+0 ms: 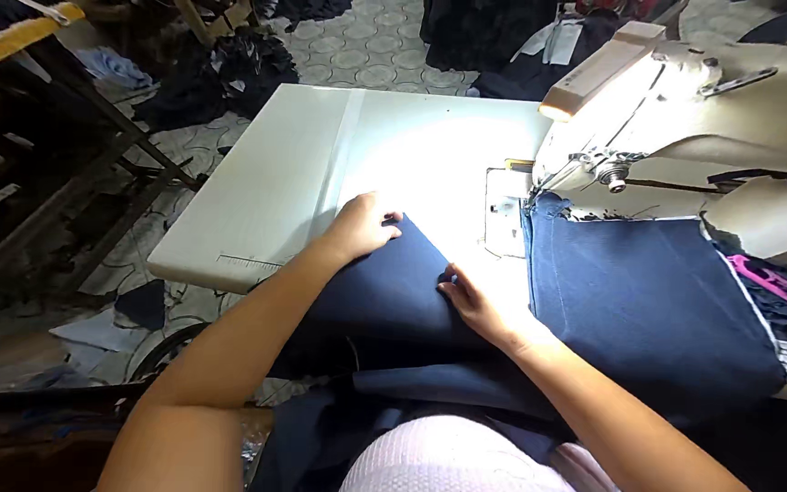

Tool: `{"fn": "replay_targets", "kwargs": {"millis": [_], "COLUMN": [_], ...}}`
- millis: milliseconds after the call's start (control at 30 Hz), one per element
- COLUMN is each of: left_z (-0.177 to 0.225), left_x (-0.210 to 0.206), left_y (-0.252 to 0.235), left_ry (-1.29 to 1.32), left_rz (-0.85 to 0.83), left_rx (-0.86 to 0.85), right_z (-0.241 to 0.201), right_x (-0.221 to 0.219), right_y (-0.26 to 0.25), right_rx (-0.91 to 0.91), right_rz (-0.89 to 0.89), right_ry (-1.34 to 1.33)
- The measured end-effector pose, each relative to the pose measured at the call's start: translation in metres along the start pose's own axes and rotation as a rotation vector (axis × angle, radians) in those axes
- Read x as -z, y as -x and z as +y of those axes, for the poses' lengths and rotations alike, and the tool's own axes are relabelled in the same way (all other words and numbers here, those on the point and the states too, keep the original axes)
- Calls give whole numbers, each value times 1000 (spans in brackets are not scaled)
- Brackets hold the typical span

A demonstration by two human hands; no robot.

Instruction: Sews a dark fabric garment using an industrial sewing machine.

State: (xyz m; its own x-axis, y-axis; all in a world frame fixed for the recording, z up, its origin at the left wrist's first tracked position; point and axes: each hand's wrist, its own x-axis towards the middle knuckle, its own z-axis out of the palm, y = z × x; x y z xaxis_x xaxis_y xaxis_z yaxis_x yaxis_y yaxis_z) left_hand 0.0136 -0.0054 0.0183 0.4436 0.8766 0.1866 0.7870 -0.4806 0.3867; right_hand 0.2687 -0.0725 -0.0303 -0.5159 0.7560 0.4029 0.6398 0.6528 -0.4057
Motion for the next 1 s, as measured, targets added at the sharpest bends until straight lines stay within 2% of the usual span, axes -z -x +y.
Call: {"fn": "replay_targets", "kwargs": {"millis": [167,233,367,467,733,1000], "left_z": [-16,-17,-21,-19,-11,-4], "left_x": [12,17,26,34,62,73], "left_y": [-32,-37,-40,-44,-50,-53], "left_ry": [121,215,618,726,568,442], "left_rz": [-165,-224,-242,-280,-446,-504], "left_rx": [23,26,35,-45,-207,-233], "right_z": [-3,-4,-5,-4,-5,-5], "right_x": [-9,-9,-9,-10,-12,-10], "right_y": [7,8,7,8,9,10], "right_rx": [-67,-105,-133,-109,-24,103], "right_rz": [278,296,274,278,302,262], "right_ry": [160,196,201,211,223,130]}}
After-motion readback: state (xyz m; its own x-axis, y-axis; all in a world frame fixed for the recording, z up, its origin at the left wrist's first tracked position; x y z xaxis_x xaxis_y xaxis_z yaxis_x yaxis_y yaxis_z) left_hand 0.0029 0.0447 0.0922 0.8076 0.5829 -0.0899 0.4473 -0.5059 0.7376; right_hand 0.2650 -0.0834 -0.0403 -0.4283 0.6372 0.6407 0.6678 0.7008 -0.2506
